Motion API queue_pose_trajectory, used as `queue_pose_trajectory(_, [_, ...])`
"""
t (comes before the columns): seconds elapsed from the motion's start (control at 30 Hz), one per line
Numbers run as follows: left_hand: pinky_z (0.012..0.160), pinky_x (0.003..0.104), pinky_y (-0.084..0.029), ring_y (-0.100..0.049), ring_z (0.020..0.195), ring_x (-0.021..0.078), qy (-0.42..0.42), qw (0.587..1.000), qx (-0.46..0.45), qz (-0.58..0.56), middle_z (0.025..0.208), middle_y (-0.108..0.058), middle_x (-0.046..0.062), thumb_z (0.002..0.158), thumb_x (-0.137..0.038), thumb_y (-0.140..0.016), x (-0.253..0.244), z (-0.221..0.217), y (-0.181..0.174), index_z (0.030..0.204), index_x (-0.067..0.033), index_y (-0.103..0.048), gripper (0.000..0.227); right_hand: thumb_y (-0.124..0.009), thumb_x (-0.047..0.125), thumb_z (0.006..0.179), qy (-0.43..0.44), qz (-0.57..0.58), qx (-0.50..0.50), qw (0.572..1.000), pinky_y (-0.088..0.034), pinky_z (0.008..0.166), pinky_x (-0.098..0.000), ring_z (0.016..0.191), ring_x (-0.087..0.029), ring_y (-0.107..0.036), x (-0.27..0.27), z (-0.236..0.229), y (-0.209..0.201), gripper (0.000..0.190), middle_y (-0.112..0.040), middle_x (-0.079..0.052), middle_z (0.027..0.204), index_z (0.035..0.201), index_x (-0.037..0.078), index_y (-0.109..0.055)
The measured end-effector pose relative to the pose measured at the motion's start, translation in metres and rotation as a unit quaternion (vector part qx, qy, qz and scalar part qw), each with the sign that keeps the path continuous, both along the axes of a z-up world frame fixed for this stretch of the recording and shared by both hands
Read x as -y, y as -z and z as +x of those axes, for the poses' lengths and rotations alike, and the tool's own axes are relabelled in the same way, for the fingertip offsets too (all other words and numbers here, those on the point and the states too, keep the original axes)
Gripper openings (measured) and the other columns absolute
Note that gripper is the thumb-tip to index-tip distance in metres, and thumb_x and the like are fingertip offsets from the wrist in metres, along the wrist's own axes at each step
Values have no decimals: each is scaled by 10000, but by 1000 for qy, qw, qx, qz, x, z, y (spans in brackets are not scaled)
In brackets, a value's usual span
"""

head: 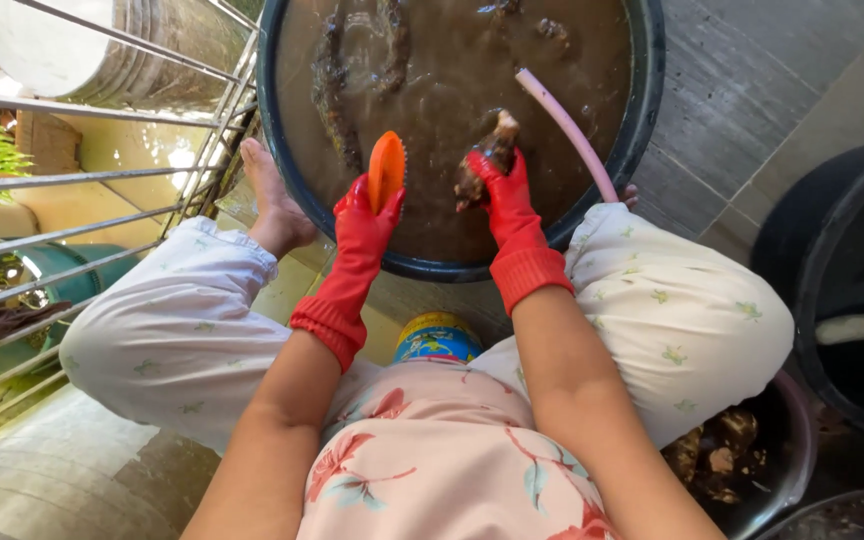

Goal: A person wearing red gloves uses an orange scrub brush to clean a large, muddy root vegetable in a basin of water.

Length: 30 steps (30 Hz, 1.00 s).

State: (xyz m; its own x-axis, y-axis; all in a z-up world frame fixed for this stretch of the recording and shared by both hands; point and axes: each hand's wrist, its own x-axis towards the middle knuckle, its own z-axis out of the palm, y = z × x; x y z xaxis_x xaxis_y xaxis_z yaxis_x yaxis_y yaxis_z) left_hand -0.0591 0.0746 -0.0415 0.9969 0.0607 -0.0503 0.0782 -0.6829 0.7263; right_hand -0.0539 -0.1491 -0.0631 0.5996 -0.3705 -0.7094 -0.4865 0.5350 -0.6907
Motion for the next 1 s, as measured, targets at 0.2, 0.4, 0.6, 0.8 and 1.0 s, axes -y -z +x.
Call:
queue_pose_trajectory(0.2, [767, 456, -640, -743, 937, 429, -37, 997, -70, 24, 1004, -736, 245, 876, -470, -849, -21, -10, 36, 1308, -58, -658, 627, -1009, 295, 607, -159, -386, -11, 909, -547, 1083, -472, 1292, -405, -597, -13, -16, 67, 1079, -610, -233, 1362, 1527, 164, -461])
queue_pose_trajectory(0.4, [774, 430, -651, -752, 939, 395, -42, 992, -109, 37, 1035, -741, 222, 937, -480, -781, -31, -14, 50, 1332, -82, -649, 576, -969, 346, 641, -328, -467, -36, 821, -563, 1045, -492, 1270, -365, -618, -15, -8, 22, 1054, -604, -143, 1358, 1544, 288, -428])
queue_pose_trajectory(0.6, [802, 479, -632, -729, 949, 432, -73, 992, -97, 21, 1023, -724, 232, 915, -518, -783, -32, -17, 59, 1317, -86, -658, 604, -936, 477, 649, -364, -472, -89, 798, -567, 1049, -442, 1239, -294, -641, -10, 15, 58, 989, -604, -73, 1351, 1509, 292, -482])
queue_pose_trajectory(0.8, [845, 469, -630, -737, 970, 388, -99, 988, -122, -1, 1026, -750, 180, 896, -572, -760, -25, -12, 68, 1295, -154, -672, 584, -969, 538, 658, -197, 81, -145, 966, -638, 842, -618, 1005, -426, -744, 6, 56, -47, 990, -687, -191, 1217, 1437, 146, -501])
queue_pose_trajectory(1.0, [889, 427, -628, -722, 1052, 394, -144, 973, -129, -129, 1136, -716, 208, 929, -499, -773, -8, -3, 44, 1324, -123, -625, 565, -859, 560, 706, -239, 155, -202, 937, -548, 997, -631, 1057, -462, -735, 30, 78, -184, 951, -708, -253, 1175, 1424, 57, -493])
